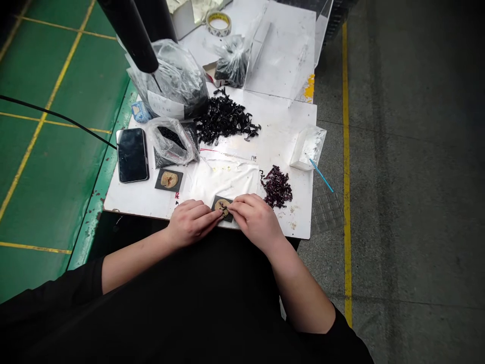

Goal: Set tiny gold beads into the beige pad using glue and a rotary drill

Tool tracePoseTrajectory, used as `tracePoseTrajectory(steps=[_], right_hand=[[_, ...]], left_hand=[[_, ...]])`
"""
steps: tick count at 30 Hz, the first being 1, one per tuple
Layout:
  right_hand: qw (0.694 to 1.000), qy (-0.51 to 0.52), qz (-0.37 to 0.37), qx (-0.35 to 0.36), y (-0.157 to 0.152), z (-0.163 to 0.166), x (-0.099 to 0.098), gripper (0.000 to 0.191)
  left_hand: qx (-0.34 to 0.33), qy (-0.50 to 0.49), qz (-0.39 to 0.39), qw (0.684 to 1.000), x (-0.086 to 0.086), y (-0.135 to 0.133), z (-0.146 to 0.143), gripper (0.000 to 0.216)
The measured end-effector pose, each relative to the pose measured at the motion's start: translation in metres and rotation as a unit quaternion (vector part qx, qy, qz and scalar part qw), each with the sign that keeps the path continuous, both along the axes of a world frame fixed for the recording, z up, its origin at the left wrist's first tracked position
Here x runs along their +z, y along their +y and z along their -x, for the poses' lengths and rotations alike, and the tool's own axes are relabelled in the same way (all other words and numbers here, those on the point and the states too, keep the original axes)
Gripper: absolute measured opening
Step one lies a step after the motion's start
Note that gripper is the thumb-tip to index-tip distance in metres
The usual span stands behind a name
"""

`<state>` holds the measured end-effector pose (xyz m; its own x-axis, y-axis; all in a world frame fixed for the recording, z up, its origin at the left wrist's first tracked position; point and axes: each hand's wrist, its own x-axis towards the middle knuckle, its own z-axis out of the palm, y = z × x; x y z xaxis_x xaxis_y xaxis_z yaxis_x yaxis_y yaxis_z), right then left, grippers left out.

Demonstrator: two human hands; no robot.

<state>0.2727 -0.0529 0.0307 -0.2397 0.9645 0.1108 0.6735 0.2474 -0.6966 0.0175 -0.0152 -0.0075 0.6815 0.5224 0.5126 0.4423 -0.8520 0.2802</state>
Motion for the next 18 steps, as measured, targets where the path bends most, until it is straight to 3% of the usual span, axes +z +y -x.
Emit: tracePoseTrajectory(steps=[3,9,18], right_hand=[[1.000,-0.008,0.025,-0.012,0.008,-0.005,0.005,0.020],[0.975,-0.177,0.017,-0.134,0.043,-0.021,0.007,0.029],[0.947,-0.286,0.050,-0.133,0.066,-0.018,0.009,0.027]], left_hand=[[0.003,0.005,-0.003,1.000,0.002,0.000,0.000,0.017],[0.001,0.000,-0.009,1.000,0.003,0.001,-0.001,0.016],[-0.003,-0.002,-0.002,1.000,0.001,0.001,0.000,0.021]])
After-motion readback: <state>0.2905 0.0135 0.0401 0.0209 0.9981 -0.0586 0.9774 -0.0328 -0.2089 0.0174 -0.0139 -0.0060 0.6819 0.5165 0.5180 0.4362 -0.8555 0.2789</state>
